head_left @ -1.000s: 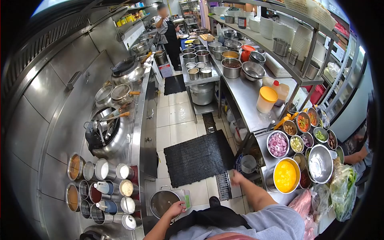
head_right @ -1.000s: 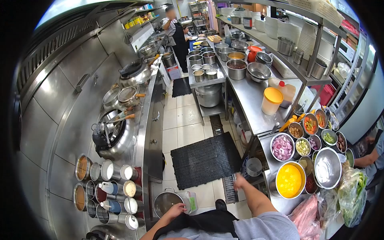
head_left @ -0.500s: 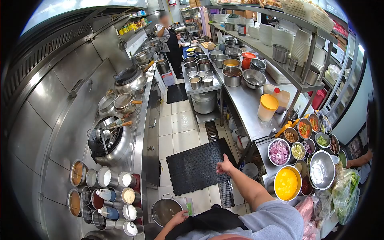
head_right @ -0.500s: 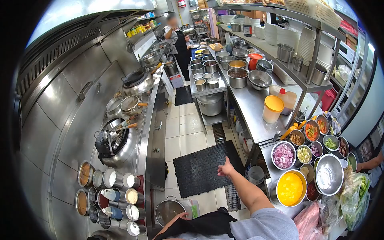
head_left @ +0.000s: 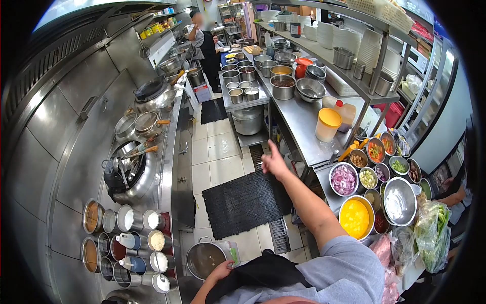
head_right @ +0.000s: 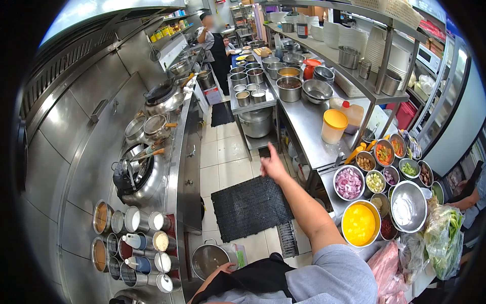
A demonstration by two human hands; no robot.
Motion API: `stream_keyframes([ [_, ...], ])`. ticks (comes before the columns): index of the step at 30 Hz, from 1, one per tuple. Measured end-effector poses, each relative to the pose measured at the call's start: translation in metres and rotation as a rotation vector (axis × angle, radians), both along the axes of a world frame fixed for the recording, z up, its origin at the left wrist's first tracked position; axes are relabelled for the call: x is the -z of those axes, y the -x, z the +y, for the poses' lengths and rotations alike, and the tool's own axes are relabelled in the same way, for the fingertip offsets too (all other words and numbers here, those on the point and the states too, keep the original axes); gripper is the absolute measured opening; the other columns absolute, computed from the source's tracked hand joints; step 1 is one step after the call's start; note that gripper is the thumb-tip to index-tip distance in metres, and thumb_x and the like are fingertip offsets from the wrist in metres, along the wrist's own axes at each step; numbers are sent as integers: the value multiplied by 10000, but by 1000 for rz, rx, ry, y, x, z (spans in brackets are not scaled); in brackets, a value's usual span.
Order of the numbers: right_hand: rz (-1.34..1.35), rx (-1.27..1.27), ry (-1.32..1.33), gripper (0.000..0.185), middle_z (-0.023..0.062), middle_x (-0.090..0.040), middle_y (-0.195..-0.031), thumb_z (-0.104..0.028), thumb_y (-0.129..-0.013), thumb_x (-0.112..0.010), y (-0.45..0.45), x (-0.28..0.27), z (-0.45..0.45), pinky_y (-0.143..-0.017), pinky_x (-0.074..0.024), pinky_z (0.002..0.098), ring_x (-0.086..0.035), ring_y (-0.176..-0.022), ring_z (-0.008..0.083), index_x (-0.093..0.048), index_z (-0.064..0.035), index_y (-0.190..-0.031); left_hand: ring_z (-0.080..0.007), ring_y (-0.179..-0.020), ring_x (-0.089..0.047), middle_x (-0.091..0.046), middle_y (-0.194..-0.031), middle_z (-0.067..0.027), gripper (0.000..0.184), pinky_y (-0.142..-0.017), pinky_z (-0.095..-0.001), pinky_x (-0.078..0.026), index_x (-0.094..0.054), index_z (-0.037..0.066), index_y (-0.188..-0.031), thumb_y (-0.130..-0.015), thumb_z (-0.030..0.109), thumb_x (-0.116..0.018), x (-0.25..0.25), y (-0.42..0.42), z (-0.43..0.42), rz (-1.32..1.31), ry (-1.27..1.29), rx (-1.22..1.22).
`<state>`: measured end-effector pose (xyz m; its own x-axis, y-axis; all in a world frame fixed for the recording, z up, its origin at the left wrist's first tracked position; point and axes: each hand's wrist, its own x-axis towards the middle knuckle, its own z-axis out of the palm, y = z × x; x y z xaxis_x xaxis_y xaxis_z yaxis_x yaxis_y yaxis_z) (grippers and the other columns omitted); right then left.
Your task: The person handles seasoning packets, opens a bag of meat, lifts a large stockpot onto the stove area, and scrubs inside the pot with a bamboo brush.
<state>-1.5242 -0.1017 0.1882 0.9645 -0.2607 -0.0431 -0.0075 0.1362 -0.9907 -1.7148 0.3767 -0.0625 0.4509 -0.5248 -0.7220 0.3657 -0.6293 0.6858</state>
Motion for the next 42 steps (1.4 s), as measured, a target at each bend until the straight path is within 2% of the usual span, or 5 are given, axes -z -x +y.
stream_keyframes([
  [5,609,-157,-135,882,121,-621,-718,-91,-912,-572,76,146,50,-457,-522,374,-618,-510,219,43,-220,-1531,-203,-976,-662,-666,-1100,-172,505,-824,-313,-537,-513,22,-1318,-829,3,-639,-6,20,23,-21,-2,-52],
  [13,611,-97,-354,872,127,-624,-760,-59,-916,-554,130,181,80,-476,-539,357,-615,-519,202,47,-232,-1524,-229,-1004,-665,-673,-1090,-132,397,-864,-318,-521,-585,23,-1230,-845,71,-666,48,73,97,-267,4,-283],
  [19,716,-473,543,888,215,-680,-865,-89,-865,-606,184,254,87,-472,-547,383,-672,-577,260,-13,-184,-1519,-233,-973,-663,-673,-1074,-138,396,-822,-323,-525,-581,17,-1230,-839,43,-640,24,92,107,-93,-148,-469],
  [23,1065,-565,560,882,205,-688,-847,-119,-845,-620,239,310,80,-436,-536,389,-679,-571,267,-50,-189,-1514,-236,-953,-662,-674,-1063,-141,398,-795,-326,-528,-579,12,-1230,-834,24,-623,11,113,127,-61,-210,-538],
  [42,883,-533,527,737,153,-611,-671,-38,-851,-521,245,282,72,-380,-474,368,-607,-463,246,-199,-123,-1508,-244,-797,-647,-671,-979,-185,481,-545,-339,-502,-535,3,-1265,-797,-102,-487,-13,131,177,18,-238,-791],
])
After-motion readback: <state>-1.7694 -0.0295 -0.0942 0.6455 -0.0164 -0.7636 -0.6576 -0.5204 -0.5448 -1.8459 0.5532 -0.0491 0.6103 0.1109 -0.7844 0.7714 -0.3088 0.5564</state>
